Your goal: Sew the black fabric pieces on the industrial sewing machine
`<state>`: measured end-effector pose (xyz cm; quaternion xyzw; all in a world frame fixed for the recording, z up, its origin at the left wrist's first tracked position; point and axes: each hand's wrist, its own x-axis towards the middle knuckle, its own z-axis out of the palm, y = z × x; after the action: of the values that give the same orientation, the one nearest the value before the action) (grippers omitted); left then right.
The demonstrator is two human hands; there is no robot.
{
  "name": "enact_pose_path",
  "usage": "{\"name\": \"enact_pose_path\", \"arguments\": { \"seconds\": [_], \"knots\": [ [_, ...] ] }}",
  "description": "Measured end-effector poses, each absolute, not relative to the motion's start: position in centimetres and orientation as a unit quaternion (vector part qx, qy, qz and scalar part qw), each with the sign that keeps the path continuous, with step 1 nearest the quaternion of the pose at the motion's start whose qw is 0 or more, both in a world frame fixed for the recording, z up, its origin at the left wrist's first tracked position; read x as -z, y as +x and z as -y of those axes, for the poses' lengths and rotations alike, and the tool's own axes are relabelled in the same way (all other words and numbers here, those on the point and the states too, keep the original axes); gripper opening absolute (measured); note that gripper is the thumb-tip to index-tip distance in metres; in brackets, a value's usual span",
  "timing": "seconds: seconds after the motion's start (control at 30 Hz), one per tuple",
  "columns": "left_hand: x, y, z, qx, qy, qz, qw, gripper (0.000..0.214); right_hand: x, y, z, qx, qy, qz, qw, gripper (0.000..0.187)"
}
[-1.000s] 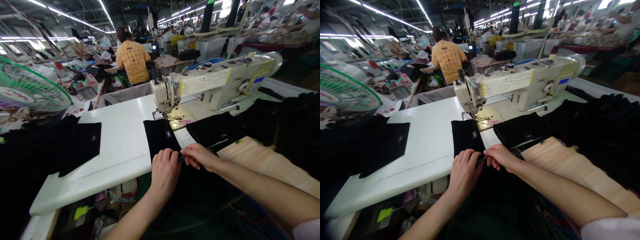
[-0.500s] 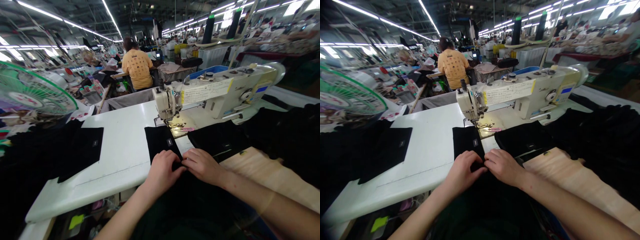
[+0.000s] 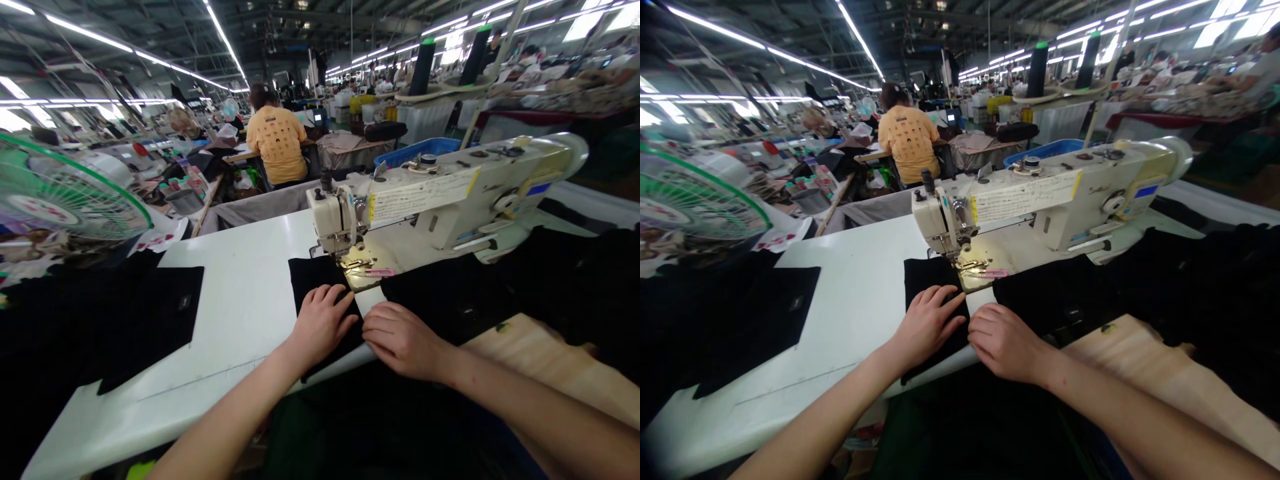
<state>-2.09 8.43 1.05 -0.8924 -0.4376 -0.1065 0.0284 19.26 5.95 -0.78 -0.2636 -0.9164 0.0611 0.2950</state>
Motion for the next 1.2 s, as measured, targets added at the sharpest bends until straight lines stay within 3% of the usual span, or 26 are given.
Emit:
{"name": "enact_pose_path", "arguments": {
  "seconds": [0.3, 0.7, 1.2],
  "knots": [
    [-0.9, -2.9, -11.9, 0.098, -0.89, 0.444, 0.045, 0.038, 0.6, 18.6, -9.1, -0.042, -0.27, 0.92, 0.281, 0.019],
    [-1.3, -2.7, -10.0, 0.145, -0.897, 0.417, 0.003, 0.026, 0.7, 17.6, -12.9, -0.027, -0.294, 0.914, 0.279, 0.017],
    [-1.1, -4.1, -16.0, 0.148, -0.894, 0.422, -0.012, 0.032, 0.5, 16.2, -16.4, 0.021, -0.378, 0.898, 0.224, 0.017]
  ]
}}
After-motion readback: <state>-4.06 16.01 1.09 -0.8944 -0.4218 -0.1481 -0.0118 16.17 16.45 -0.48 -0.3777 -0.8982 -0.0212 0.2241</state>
